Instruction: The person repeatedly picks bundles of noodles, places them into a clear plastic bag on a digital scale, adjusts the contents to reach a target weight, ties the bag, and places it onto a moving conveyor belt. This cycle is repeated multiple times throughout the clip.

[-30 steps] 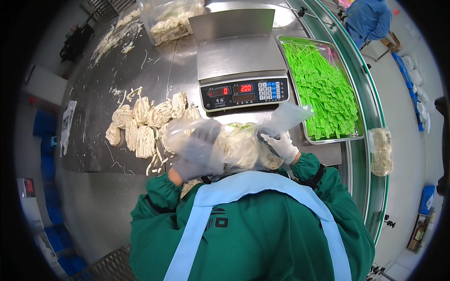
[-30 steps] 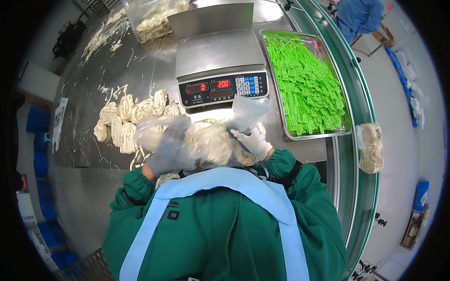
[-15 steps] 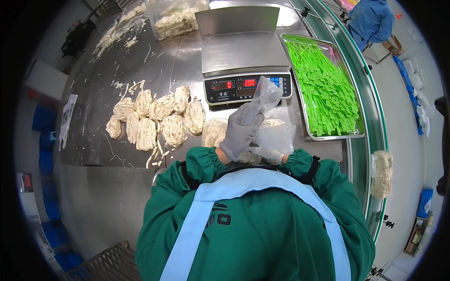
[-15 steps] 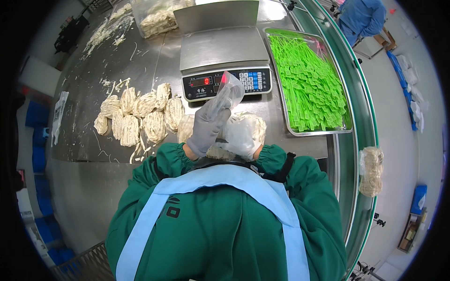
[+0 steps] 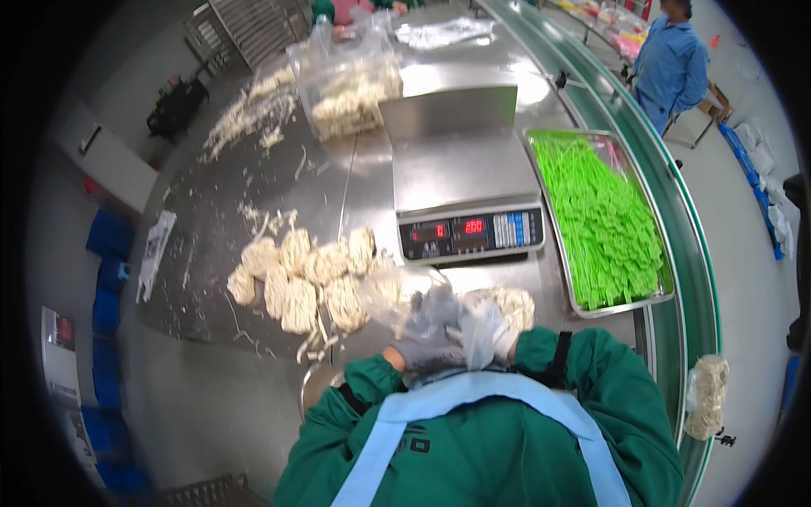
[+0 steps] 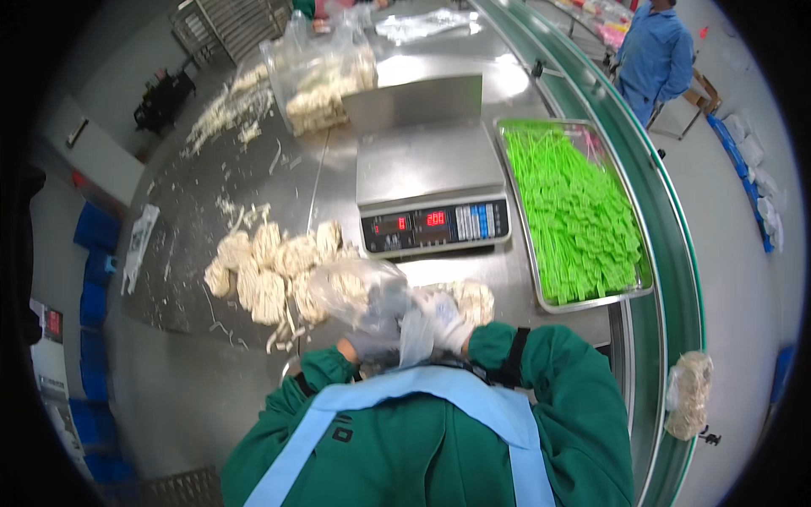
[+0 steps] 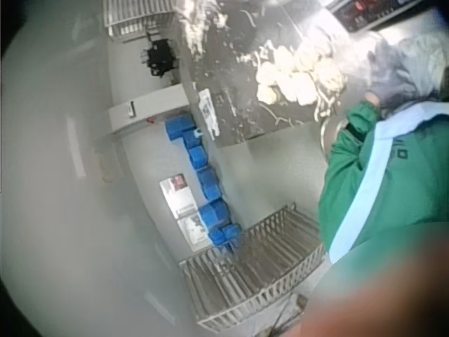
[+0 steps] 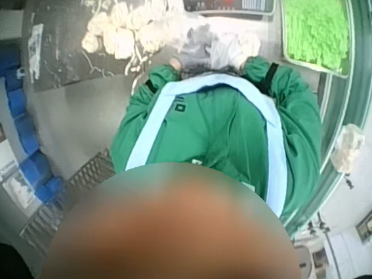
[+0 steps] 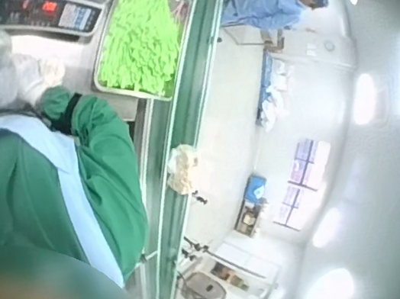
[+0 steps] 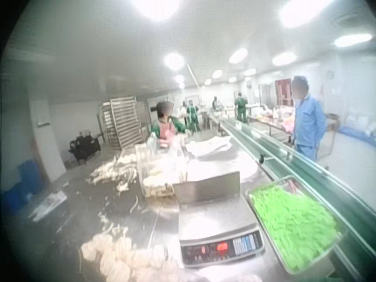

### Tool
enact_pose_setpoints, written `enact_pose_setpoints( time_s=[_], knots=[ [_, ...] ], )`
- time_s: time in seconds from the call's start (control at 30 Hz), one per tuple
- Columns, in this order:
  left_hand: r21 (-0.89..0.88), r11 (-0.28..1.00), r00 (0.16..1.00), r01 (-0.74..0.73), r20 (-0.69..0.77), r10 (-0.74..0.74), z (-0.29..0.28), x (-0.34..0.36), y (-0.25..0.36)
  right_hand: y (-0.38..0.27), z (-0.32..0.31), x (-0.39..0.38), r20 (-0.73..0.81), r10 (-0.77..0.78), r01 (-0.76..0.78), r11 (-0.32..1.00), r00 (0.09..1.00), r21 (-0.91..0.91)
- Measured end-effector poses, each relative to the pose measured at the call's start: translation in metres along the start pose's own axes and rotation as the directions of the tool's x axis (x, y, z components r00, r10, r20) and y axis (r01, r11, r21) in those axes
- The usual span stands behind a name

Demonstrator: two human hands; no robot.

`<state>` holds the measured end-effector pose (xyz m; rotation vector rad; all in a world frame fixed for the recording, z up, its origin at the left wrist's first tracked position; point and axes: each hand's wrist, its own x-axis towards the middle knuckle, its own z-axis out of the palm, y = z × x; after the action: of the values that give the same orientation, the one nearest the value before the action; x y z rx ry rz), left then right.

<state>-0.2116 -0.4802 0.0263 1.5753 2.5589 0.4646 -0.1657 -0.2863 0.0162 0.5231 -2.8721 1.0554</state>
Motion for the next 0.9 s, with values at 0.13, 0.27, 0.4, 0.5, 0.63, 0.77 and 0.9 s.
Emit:
enact_pose_setpoints(
  time_s=[0.13, 0.27, 0.4, 0.5, 0.63, 0.77, 0.9],
  knots=[
    [-0.376, 0.913, 0.933, 0.159, 0.361, -0.013, -0.003, 0.016, -0.005, -0.003, -0.014, 0.02, -0.048, -0.202, 0.203, 0.979, 0.978, 0.023],
    [-0.209, 0.978, 0.966, 0.004, 0.255, 0.051, -0.022, 0.009, 0.007, -0.041, -0.044, 0.046, 0.068, -0.571, 0.573, 0.819, 0.818, -0.019],
    [-0.228, 0.973, 0.998, -0.028, 0.052, 0.041, -0.025, 0.002, 0.018, -0.078, -0.084, 0.048, 0.061, -0.644, 0.646, 0.763, 0.763, -0.025],
    [-0.301, 0.953, 0.996, -0.041, -0.094, 0.014, -0.021, 0.006, 0.023, -0.089, -0.09, 0.045, 0.064, -0.673, 0.675, 0.736, 0.737, -0.038],
    [-0.482, 0.875, 0.965, -0.045, -0.248, -0.087, -0.012, 0.021, 0.031, -0.083, -0.103, 0.037, 0.164, -0.669, 0.677, 0.736, 0.725, 0.003],
    [-0.63, 0.767, 0.921, -0.12, -0.359, -0.151, -0.006, 0.033, 0.038, -0.053, -0.156, 0.023, 0.161, -0.507, 0.467, 0.853, 0.847, 0.232],
    [-0.562, 0.827, 0.952, -0.014, -0.261, -0.161, 0.003, 0.039, 0.037, -0.01, -0.162, 0.013, -0.025, -0.071, 0.07, 0.751, 0.997, 0.656]
  ],
)
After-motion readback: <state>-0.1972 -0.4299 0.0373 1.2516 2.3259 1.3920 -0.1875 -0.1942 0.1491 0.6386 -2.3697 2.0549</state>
